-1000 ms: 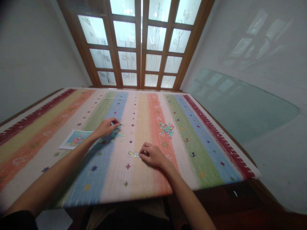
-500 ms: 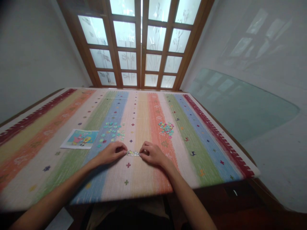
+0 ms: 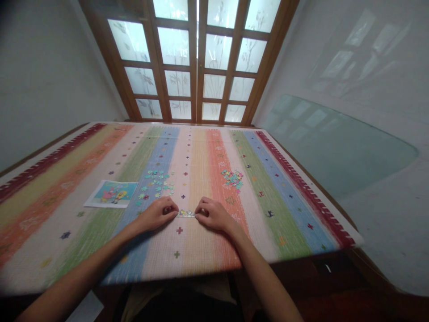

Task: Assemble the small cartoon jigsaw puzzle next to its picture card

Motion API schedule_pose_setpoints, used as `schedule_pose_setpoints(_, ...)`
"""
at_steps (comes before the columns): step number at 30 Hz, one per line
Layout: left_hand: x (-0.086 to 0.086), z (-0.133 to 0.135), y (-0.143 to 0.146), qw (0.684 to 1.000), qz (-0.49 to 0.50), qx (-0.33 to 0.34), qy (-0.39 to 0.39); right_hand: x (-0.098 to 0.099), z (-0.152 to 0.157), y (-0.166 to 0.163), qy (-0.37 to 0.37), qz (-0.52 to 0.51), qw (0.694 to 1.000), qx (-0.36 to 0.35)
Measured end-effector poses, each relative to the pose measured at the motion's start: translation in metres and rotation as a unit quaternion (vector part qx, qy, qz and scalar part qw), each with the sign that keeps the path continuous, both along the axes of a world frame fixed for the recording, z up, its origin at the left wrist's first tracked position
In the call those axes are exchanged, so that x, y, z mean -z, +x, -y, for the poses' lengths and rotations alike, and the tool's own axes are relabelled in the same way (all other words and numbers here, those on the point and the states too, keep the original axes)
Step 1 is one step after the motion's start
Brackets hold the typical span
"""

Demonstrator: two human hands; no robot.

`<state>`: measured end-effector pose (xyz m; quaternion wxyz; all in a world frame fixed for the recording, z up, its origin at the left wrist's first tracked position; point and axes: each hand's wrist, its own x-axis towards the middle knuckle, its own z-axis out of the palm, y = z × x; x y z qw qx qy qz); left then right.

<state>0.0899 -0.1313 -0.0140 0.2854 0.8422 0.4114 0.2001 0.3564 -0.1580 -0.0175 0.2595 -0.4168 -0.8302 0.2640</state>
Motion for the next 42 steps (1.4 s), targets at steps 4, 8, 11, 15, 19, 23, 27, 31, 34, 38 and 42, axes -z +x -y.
schedule_pose_setpoints(4, 0.001, 0.000, 0.001, 1.000, 0.005, -0.013, 0.000, -0.001, 0.000, 0.000, -0.005, -0.002, 1.000, 0.000)
schedule_pose_setpoints(8, 0.000, -0.002, -0.001, 1.000, -0.005, -0.010, -0.010, -0.001, 0.000, 0.000, -0.003, 0.003, 1.000, -0.003)
schedule_pose_setpoints(11, -0.002, -0.003, -0.001, 1.000, -0.013, -0.004, -0.015, -0.001, 0.000, 0.001, -0.003, 0.003, 1.000, -0.002)
schedule_pose_setpoints(15, -0.003, -0.002, 0.001, 1.000, -0.020, -0.010, -0.008, -0.001, 0.000, 0.001, -0.003, 0.003, 1.000, -0.004)
schedule_pose_setpoints(19, -0.002, -0.002, 0.003, 1.000, -0.015, -0.016, -0.011, -0.001, 0.000, 0.001, -0.001, 0.006, 1.000, -0.005)
schedule_pose_setpoints(23, -0.003, -0.004, 0.003, 0.999, -0.012, -0.012, -0.029, 0.000, 0.000, 0.001, 0.000, 0.005, 1.000, -0.005)
schedule_pose_setpoints(27, -0.003, -0.004, 0.003, 0.999, -0.008, -0.011, -0.031, 0.001, 0.000, 0.001, 0.006, 0.008, 1.000, -0.002)
schedule_pose_setpoints(31, 0.000, 0.000, 0.005, 1.000, 0.003, -0.024, -0.013, 0.002, 0.000, 0.001, 0.007, 0.009, 1.000, -0.003)
schedule_pose_setpoints(34, 0.003, 0.003, 0.006, 0.999, 0.014, -0.030, -0.006, 0.001, 0.000, 0.001, 0.004, 0.009, 1.000, -0.004)
schedule_pose_setpoints(38, 0.006, 0.005, 0.007, 0.999, 0.019, -0.038, -0.003, 0.001, 0.000, 0.002, 0.006, 0.013, 1.000, -0.008)
schedule_pose_setpoints(42, 0.007, 0.006, 0.009, 0.999, 0.018, -0.047, 0.001, 0.001, 0.000, 0.001, 0.007, 0.014, 1.000, -0.007)
